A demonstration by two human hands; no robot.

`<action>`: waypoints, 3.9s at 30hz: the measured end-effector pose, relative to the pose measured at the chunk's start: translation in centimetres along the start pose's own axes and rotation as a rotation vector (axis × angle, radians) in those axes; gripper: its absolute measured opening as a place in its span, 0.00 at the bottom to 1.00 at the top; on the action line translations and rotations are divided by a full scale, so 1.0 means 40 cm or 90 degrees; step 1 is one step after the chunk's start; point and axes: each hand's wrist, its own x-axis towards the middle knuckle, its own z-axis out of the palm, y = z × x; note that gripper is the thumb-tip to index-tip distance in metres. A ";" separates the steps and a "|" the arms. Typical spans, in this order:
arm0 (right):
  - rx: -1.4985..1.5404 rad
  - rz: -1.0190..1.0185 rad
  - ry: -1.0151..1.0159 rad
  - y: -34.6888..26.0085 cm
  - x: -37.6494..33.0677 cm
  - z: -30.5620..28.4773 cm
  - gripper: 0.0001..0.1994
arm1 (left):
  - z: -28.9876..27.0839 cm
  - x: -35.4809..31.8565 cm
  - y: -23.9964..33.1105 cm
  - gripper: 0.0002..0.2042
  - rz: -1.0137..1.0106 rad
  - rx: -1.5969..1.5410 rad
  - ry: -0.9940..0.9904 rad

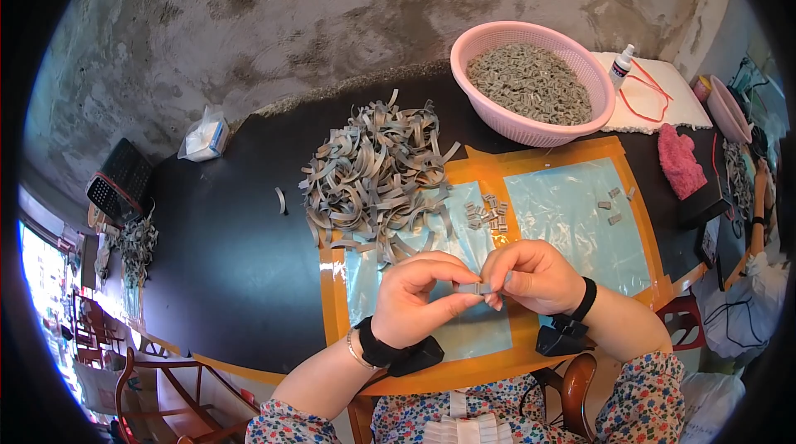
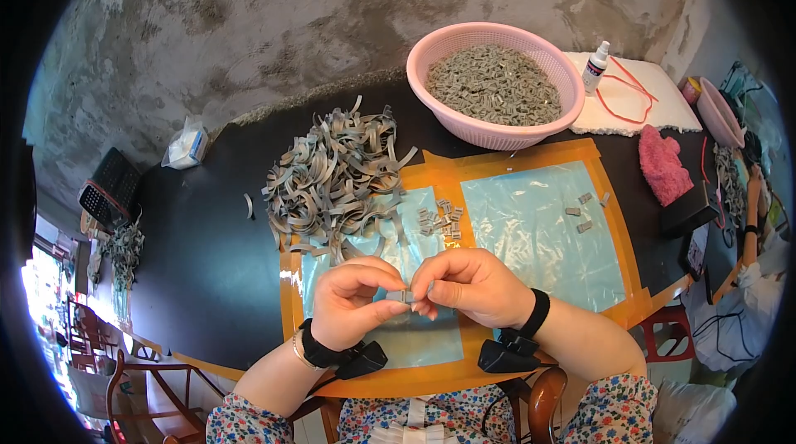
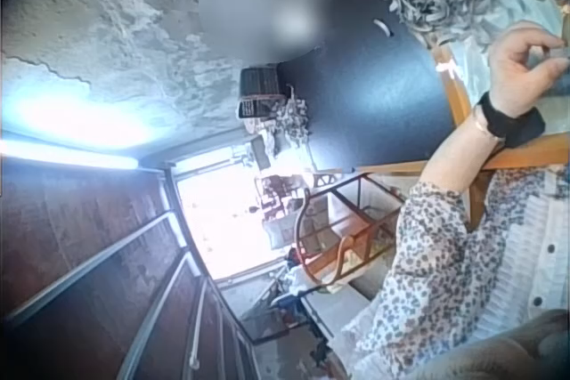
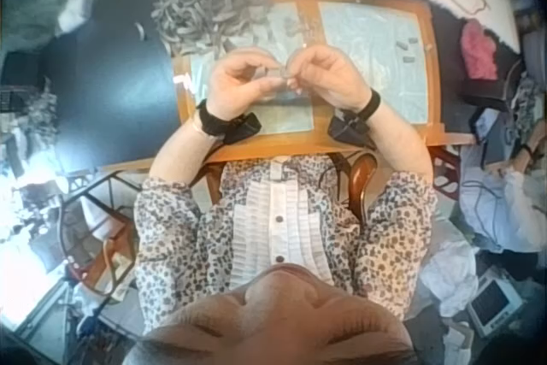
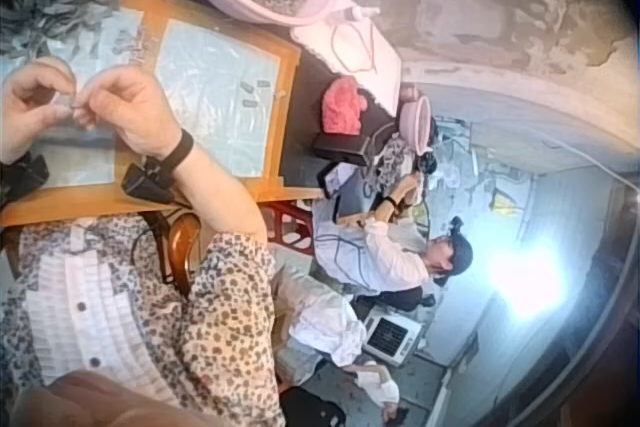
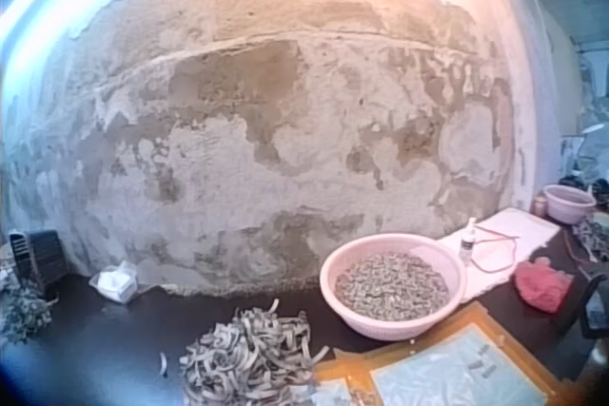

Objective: The recorder is assembling small plastic and metal components, likely for footwear, by hand at a workbench.

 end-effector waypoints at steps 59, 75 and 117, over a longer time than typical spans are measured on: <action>-0.076 0.164 0.103 -0.020 -0.002 0.028 0.05 | -0.005 0.012 0.023 0.10 0.057 0.088 -0.061; -0.101 0.004 0.162 0.003 0.000 0.039 0.10 | 0.001 0.011 0.025 0.10 0.057 0.143 -0.024; -0.119 0.082 0.120 0.002 0.004 0.032 0.07 | 0.003 0.010 0.019 0.13 -0.051 -0.074 0.039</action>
